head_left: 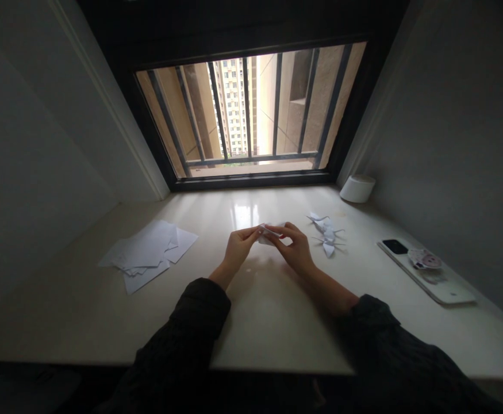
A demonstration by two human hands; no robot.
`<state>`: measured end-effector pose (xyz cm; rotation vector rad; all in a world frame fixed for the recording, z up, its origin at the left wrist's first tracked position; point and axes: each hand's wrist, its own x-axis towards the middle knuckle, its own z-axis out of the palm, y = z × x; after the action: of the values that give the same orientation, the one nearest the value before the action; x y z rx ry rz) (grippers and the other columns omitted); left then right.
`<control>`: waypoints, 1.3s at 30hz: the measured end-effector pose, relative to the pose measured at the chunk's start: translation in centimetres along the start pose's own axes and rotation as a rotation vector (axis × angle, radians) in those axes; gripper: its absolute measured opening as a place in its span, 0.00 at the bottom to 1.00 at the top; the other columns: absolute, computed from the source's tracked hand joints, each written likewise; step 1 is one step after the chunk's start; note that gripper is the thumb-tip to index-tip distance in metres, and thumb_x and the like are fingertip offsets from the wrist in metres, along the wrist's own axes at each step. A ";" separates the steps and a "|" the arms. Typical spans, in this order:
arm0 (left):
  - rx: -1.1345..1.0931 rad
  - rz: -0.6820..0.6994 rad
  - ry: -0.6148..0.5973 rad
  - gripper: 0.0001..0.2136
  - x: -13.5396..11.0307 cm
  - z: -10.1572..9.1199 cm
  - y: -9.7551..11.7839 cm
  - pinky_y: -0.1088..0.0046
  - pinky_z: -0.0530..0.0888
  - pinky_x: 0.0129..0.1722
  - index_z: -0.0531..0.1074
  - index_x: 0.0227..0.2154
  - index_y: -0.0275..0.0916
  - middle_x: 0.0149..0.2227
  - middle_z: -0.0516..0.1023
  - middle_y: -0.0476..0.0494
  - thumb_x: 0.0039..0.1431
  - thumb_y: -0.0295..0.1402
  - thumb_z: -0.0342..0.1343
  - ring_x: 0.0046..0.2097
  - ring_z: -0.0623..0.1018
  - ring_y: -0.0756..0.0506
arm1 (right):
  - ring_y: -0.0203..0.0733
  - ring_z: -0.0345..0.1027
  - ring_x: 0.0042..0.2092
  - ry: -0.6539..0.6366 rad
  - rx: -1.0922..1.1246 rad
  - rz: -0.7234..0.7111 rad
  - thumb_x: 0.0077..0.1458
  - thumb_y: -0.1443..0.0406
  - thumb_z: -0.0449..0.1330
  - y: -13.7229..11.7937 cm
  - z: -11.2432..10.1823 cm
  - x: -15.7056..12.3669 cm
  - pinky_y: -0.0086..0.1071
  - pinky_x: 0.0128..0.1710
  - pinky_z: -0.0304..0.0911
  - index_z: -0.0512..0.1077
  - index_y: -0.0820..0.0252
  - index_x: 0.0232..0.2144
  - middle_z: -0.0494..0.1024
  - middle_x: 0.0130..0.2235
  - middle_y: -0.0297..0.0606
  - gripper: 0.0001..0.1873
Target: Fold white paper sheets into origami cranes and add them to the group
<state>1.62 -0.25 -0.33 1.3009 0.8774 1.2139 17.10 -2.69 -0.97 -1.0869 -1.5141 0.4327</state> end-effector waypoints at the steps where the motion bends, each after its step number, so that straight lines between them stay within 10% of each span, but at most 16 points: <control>1: -0.005 0.005 0.002 0.18 0.0 0.1 0.1 0.59 0.69 0.52 0.78 0.40 0.37 0.43 0.80 0.39 0.47 0.42 0.63 0.48 0.77 0.39 | 0.42 0.66 0.37 0.035 -0.048 -0.026 0.51 0.55 0.62 -0.1 0.0 0.0 0.38 0.36 0.67 0.78 0.47 0.39 0.73 0.35 0.38 0.13; 11: -0.036 0.006 0.021 0.18 -0.1 0.1 0.5 0.58 0.68 0.53 0.78 0.41 0.37 0.42 0.80 0.39 0.47 0.39 0.64 0.45 0.78 0.40 | 0.51 0.57 0.55 0.061 -0.193 -0.235 0.52 0.60 0.63 -1.0 -0.4 0.0 0.49 0.52 0.59 0.77 0.43 0.39 0.66 0.54 0.38 0.10; 39: -0.314 -0.142 -0.026 0.19 -0.6 0.8 -0.2 0.60 0.70 0.49 0.79 0.38 0.34 0.38 0.81 0.38 0.43 0.41 0.67 0.41 0.78 0.42 | 0.48 0.65 0.52 -0.105 0.144 -0.046 0.51 0.57 0.63 0.1 0.0 0.1 0.47 0.54 0.60 0.77 0.45 0.40 0.75 0.49 0.38 0.13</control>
<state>2.32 -0.97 -0.52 0.9836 0.7137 1.1662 17.15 -2.52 -0.99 -0.9276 -1.5709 0.5657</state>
